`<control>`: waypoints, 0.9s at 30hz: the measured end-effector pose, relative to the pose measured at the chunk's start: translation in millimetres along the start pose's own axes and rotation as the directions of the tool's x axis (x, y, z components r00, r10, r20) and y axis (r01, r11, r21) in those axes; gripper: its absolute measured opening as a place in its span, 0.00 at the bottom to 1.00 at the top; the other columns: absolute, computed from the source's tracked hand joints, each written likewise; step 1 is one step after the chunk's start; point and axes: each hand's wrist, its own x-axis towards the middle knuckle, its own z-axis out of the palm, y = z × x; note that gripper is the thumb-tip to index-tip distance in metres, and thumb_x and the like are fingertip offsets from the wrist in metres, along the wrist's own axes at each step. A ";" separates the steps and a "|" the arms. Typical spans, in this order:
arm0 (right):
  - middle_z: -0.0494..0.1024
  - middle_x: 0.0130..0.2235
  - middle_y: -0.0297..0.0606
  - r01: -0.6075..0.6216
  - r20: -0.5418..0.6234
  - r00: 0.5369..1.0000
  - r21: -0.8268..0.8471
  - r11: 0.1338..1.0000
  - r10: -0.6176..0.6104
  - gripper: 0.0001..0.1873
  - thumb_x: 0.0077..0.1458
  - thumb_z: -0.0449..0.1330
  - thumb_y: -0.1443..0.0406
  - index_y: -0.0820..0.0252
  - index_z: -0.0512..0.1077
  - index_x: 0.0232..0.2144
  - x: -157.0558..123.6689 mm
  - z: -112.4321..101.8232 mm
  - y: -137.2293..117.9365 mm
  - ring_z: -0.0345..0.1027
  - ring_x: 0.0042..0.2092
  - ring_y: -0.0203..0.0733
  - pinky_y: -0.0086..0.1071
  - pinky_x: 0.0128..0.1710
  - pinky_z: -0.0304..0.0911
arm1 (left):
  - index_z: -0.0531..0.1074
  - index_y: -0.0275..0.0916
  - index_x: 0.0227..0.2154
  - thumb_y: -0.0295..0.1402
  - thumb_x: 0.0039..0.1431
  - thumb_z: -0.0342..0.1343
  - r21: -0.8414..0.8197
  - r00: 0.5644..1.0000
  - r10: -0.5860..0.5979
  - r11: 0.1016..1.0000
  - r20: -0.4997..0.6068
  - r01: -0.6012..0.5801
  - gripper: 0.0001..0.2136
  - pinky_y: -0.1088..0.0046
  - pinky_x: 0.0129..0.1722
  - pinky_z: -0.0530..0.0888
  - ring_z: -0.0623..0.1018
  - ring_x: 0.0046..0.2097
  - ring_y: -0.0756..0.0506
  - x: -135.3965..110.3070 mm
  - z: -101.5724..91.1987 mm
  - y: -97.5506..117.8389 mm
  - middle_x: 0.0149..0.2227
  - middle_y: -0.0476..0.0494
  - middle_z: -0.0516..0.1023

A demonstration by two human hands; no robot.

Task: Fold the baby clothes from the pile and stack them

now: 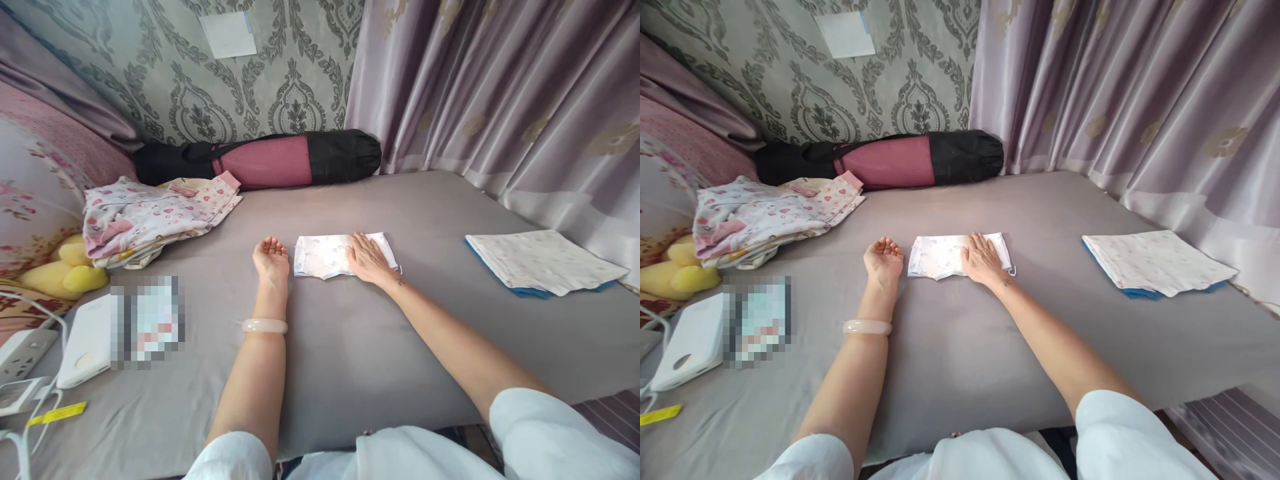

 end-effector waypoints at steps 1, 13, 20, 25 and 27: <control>0.54 0.69 0.51 -0.008 0.005 1.000 0.009 1.000 0.008 0.33 0.67 0.34 0.59 0.73 0.57 0.65 1.1 -1.9 -2.9 0.43 0.70 0.50 0.44 0.68 0.39 | 0.66 0.39 0.25 0.26 0.55 0.48 0.010 1.000 0.007 1.000 0.003 -0.007 0.06 0.79 0.25 0.66 0.69 0.22 0.54 0.7 -0.4 -0.2 0.24 0.51 0.70; 0.59 0.67 0.52 0.124 -0.137 0.983 0.003 0.992 -0.122 0.31 0.67 0.39 0.60 0.75 0.59 0.64 7.1 14.8 -40.9 0.46 0.69 0.52 0.45 0.68 0.38 | 0.66 0.40 0.25 0.29 0.53 0.51 0.110 0.997 0.042 0.993 0.068 -0.049 0.04 0.78 0.26 0.66 0.70 0.23 0.53 11.4 -7.1 -0.4 0.23 0.51 0.69; 0.58 0.67 0.53 0.107 -0.099 0.989 -0.010 0.994 -0.108 0.31 0.66 0.41 0.61 0.77 0.58 0.64 7.7 9.2 -42.1 0.46 0.69 0.53 0.46 0.68 0.39 | 0.66 0.39 0.25 0.27 0.54 0.49 0.050 1.000 0.022 0.998 0.022 -0.023 0.05 0.79 0.25 0.65 0.69 0.22 0.54 3.7 -2.4 -0.9 0.23 0.51 0.69; 0.56 0.68 0.53 0.119 -0.062 0.991 -0.010 0.993 -0.119 0.31 0.65 0.40 0.64 0.77 0.57 0.65 12.7 4.5 -57.4 0.43 0.70 0.53 0.48 0.68 0.35 | 0.67 0.38 0.24 0.26 0.56 0.47 0.004 1.000 0.004 1.000 -0.015 -0.003 0.07 0.79 0.25 0.65 0.69 0.22 0.54 -2.7 2.2 -0.4 0.23 0.51 0.68; 0.55 0.68 0.53 0.166 -0.094 0.982 -0.006 0.986 -0.166 0.31 0.66 0.40 0.63 0.77 0.56 0.65 14.2 9.0 -64.2 0.43 0.70 0.51 0.47 0.69 0.32 | 0.67 0.38 0.24 0.26 0.56 0.47 0.021 1.000 0.009 1.000 -0.012 -0.009 0.07 0.79 0.25 0.65 0.69 0.22 0.54 -2.8 2.3 0.0 0.23 0.51 0.68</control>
